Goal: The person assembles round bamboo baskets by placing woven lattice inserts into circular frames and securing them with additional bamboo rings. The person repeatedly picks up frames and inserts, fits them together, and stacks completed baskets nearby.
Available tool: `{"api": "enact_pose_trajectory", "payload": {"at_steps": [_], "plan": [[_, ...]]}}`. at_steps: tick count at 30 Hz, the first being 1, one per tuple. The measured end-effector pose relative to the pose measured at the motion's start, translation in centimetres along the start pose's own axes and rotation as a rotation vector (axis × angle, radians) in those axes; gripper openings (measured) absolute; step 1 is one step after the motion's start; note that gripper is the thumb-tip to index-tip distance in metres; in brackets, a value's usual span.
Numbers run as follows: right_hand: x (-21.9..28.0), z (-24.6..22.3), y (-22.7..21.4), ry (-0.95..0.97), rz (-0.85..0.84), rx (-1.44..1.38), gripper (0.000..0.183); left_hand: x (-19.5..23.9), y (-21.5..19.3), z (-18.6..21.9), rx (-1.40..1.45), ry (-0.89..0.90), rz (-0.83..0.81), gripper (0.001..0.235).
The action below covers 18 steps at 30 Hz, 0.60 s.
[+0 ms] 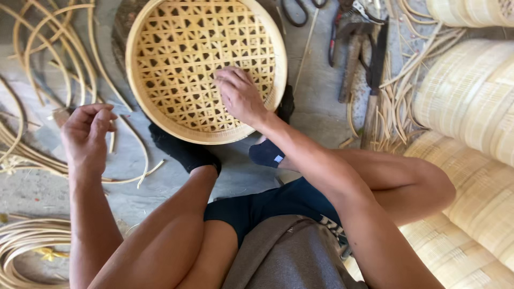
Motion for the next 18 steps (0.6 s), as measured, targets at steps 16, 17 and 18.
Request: {"api": "enact_pose_trajectory", "payload": {"at_steps": [16, 17, 18], "plan": [[1.4, 4.6, -7.0, 0.184, 0.281, 0.100, 0.029, -0.4, 1.6, 1.7, -0.003, 0.050, -0.005, 0.014], [1.1, 5.5, -8.6, 0.195, 0.313, 0.141, 0.024, -0.4, 1.5, 1.7, -0.025, 0.046, 0.004, 0.015], [0.9, 6.5, -10.3, 0.206, 0.346, 0.182, 0.019, -0.7, 1.5, 1.8, -0.013, 0.052, 0.014, 0.015]]}}
Point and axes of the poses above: each hand's wrist, its own x-axis away from the middle knuckle, its own y-axis out of the palm, z = x × y, the point moved 10 cm from there along -x, towards the middle knuckle, and after that the axes turned 6 degrees about -x, right-handed, at the moved point
